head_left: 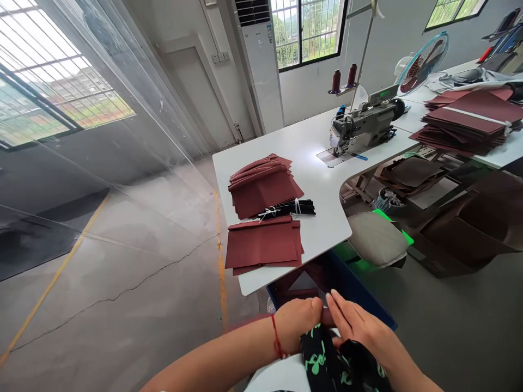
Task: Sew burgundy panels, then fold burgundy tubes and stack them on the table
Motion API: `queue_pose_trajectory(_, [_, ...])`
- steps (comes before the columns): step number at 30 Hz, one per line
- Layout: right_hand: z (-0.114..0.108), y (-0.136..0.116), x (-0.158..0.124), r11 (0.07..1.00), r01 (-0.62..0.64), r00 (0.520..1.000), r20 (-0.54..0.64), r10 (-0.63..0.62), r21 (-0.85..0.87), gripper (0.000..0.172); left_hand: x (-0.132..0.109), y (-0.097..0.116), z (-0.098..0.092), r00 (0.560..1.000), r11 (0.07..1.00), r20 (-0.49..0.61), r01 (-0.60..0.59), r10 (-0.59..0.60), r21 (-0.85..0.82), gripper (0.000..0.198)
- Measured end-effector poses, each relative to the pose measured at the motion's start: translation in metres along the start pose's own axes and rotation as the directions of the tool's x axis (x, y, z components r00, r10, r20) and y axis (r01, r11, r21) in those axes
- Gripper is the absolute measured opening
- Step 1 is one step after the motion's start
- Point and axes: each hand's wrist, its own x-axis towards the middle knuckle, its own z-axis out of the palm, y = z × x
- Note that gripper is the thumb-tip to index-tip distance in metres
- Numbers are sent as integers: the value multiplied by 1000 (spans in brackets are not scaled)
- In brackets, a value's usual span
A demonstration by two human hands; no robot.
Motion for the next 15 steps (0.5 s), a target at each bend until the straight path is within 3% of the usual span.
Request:
queue_pose_trajectory(3, [-3,2,5,999,-33,996,83,31,14,44,-4,-1,-11,991,991,-67,-108,113,79,23])
queue_pose_trajectory(5, [-4,4,-6,985,-116,972,217,87,125,42,-13,-7,-6,997,988,-65,-38,48,148,20])
queue_pose_trajectory(8, [-6,8,-30,864,-321,866,489,103,387,28,-30,-14,11,996,983,14,80,-84,165,34])
queue_pose_trajectory(11, [-4,10,-46,719,-429,793,609,10,547,21,-36,-7,28,981,980,145,101,-126,169,34])
queue_pose_trajectory(13, [1,5,-51,718,-421,808,589,19,554,18,-33,5,34,970,977,182,132,-163,170,26])
queue_pose_trajectory(15, [7,-3,-54,755,-369,858,511,53,541,18,-28,16,33,959,972,197,172,-203,160,26])
